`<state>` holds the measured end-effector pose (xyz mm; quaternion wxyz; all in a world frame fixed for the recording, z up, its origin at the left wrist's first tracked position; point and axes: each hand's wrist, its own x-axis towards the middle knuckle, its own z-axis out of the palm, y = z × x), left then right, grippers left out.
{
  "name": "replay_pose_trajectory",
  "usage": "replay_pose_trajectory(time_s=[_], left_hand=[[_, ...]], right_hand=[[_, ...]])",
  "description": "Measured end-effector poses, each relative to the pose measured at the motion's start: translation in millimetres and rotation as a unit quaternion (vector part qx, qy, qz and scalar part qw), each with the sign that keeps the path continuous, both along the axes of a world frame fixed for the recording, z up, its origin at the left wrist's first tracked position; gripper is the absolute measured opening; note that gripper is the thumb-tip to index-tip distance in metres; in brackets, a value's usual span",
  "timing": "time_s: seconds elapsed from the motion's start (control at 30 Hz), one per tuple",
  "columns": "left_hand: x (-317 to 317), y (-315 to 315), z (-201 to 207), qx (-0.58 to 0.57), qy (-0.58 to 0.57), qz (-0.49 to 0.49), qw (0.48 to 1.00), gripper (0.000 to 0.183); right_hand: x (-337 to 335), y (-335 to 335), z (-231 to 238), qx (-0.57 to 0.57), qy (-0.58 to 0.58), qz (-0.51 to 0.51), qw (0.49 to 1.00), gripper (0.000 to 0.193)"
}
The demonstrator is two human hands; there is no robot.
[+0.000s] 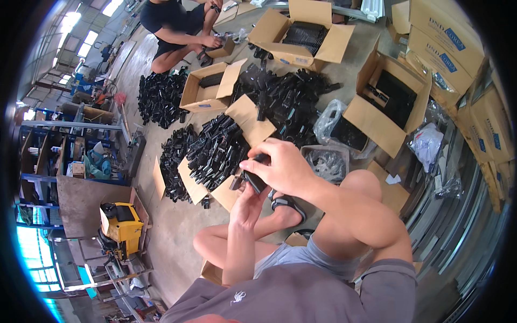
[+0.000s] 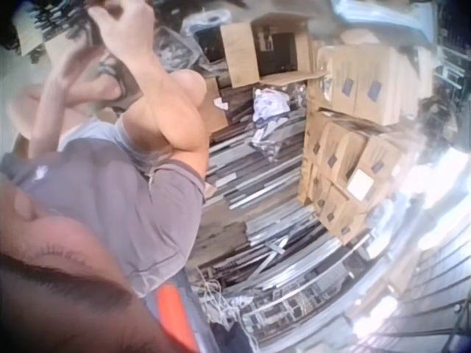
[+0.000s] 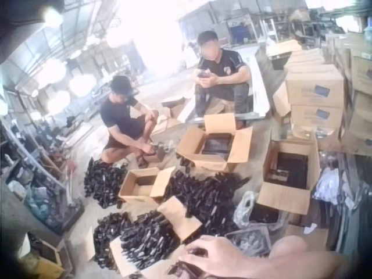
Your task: The person inserts small metal pins into black plastic components by hand.
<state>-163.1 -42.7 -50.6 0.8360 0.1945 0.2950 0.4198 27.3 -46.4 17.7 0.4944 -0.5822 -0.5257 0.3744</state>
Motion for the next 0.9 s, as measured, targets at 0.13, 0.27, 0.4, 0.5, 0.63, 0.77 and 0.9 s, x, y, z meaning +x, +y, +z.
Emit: replay_pose_trajectory(time_s=[0.13,0.27,0.4,0.5,0.63,0.77,0.9], left_hand=[[-10.3,7.8,16.8,0.051,0.064,-0.057,0.995,0.046],[-13.2,10.2,21.9,0.052,0.089,-0.077,0.992,0.041],[-14.6,6.8,19.4,0.060,0.114,-0.083,0.988,0.037],[-17.4,2.9,21.0,0.061,0.110,-0.069,0.990,0.035],[-21.2,2.5,25.4,0.043,0.121,-0.069,0.989,0.035],[-20.4,3.2,26.4,0.026,0.126,-0.095,0.987,0.037],[-17.4,3.8,23.0,0.011,0.136,-0.103,0.985,0.035]], right_hand=[[-0.2,-1.5,4.8,-0.008,0.019,0.014,1.000,0.034],[-2.1,-2.2,9.9,-0.032,0.026,0.017,0.999,0.033],[-6.3,-2.9,6.3,-0.033,0.030,0.023,0.999,0.031],[-10.8,-3.2,-2.4,-0.029,0.041,0.026,0.998,0.030],[-14.7,-4.3,-7.9,-0.018,0.039,0.030,0.999,0.028],[-11.3,-8.2,-5.4,-0.013,0.019,0.034,0.999,0.028],[-5.9,-9.4,-5.0,-0.010,-0.019,0.037,0.999,0.026]])
